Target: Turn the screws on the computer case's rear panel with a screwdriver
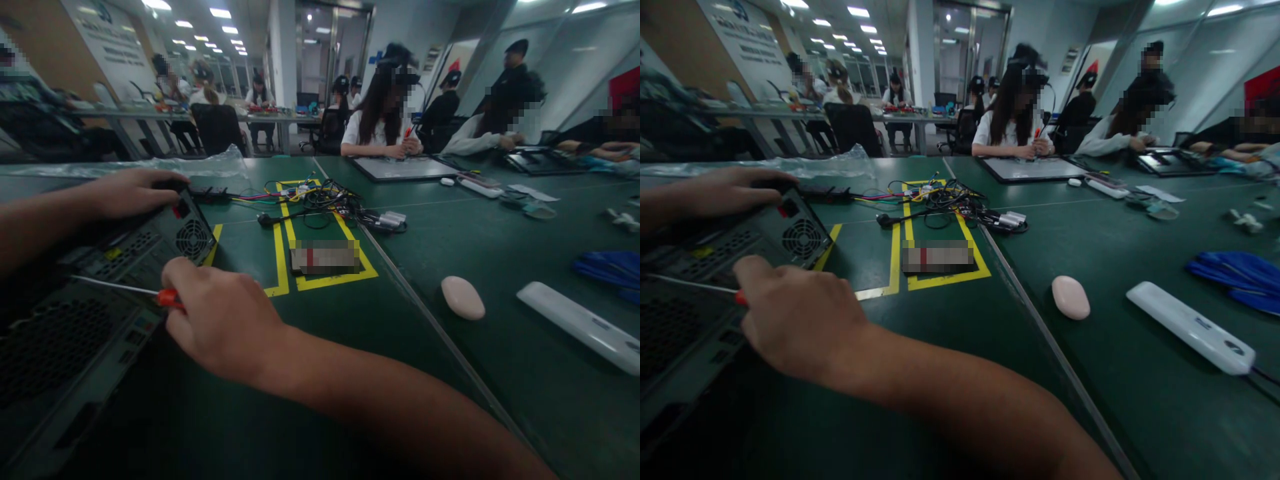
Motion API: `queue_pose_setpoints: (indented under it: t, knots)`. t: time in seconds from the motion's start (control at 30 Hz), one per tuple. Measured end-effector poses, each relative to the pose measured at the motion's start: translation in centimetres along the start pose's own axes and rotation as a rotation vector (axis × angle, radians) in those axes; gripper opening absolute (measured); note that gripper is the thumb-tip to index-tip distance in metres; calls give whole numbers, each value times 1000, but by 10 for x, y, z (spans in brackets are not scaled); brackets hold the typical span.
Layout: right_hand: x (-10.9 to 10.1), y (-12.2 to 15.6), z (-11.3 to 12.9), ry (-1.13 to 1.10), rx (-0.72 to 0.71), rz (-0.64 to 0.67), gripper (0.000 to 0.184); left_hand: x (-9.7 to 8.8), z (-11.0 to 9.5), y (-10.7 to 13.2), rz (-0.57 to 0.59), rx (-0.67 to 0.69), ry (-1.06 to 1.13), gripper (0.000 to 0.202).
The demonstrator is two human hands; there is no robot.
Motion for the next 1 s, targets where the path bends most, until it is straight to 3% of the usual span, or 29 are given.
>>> queue_pose_setpoints:
  t: [0.07,0.3,0.6,1.0]
  knots:
    - [0,-1,0,-1,26,-14,17,0,-3,3,46,36,52,81]
    - [2,-2,-1,-53,73,-92,10,-9,-12,13,18,93,30,73]
    - [-10,-9,3,-23,49,-149,8,-8,-5,5,-25,93,91,67]
    - [-14,-14,4,46,26,-101,12,-8,-5,6,-39,103,85,66]
Point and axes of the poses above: each hand's wrist, its own y-axis away from the middle knuckle, its own x-axis out of the palm, z = x × y, the point moved 6 cm from there along -y, towards the middle knuckle, and after that the axes turned 12 degrees about -x, right-handed, at the moved point
